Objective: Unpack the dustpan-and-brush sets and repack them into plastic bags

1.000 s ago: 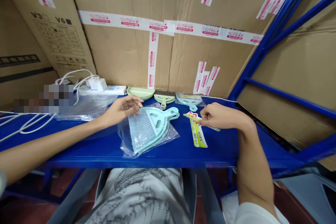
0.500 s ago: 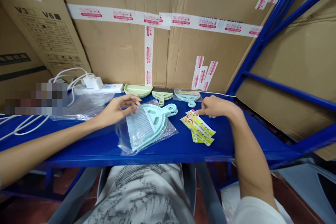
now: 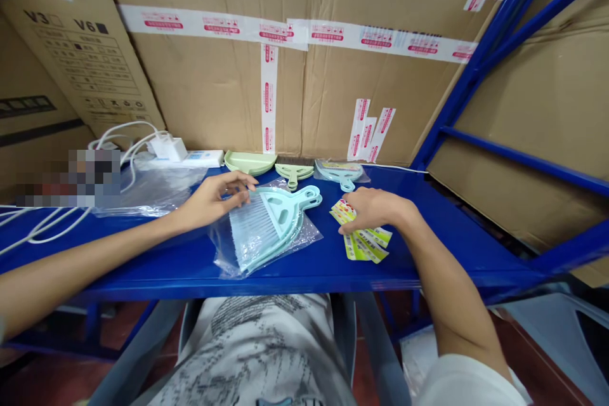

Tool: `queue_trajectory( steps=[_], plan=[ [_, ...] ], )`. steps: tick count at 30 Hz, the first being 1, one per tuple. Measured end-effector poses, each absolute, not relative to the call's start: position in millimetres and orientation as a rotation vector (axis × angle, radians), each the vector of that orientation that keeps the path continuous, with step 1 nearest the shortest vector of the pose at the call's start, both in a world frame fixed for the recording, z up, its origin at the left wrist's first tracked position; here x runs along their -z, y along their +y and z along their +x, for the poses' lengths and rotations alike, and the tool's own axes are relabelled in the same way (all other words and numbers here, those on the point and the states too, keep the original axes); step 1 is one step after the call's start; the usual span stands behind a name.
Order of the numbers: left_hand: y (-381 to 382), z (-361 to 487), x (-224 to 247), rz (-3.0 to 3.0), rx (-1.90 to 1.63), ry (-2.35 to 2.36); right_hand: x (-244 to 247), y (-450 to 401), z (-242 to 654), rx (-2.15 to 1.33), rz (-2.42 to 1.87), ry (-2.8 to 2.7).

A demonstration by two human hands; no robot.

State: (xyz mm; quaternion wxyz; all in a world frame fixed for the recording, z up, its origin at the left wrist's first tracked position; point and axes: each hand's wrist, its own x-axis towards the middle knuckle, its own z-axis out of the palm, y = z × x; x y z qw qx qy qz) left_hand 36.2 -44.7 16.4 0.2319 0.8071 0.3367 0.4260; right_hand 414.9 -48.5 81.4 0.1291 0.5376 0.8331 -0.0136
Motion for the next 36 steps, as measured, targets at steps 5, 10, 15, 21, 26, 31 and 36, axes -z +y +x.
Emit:
queue_trajectory(
  steps=[5, 10, 15, 21, 26, 31, 36],
  plan=[
    [-45.1, 35.9, -16.4, 2.232, -1.168, 0.935, -82.7, -42.8, 420.9, 0.136, 1.418, 2.496],
    [-44.5, 35.4, -16.4, 2.236, -1.167, 0.938, -83.3, -44.8, 420.3, 0.087, 1.521, 2.39],
    [-44.3, 35.0, -16.3, 2.248, -1.163, 0.91, -81.7, -40.7, 421.4, 0.186, 1.458, 2.447],
    [-43.9, 34.4, -15.0, 2.282, -1.166, 0.912, -80.8, -35.6, 420.0, 0.335, 1.35, 2.543],
    [-44.7, 34.4, -15.8, 2.294, -1.164, 0.92, -79.8, -32.1, 421.4, 0.379, 1.292, 2.556],
    [-43.3, 33.7, -15.0, 2.314, -1.173, 0.918, -79.9, -29.5, 420.7, 0.313, 1.267, 2.547],
    [-43.1, 33.5, -15.1, 2.338, -1.176, 0.929, -83.4, -29.2, 414.1, 0.265, 1.27, 2.63]
  ],
)
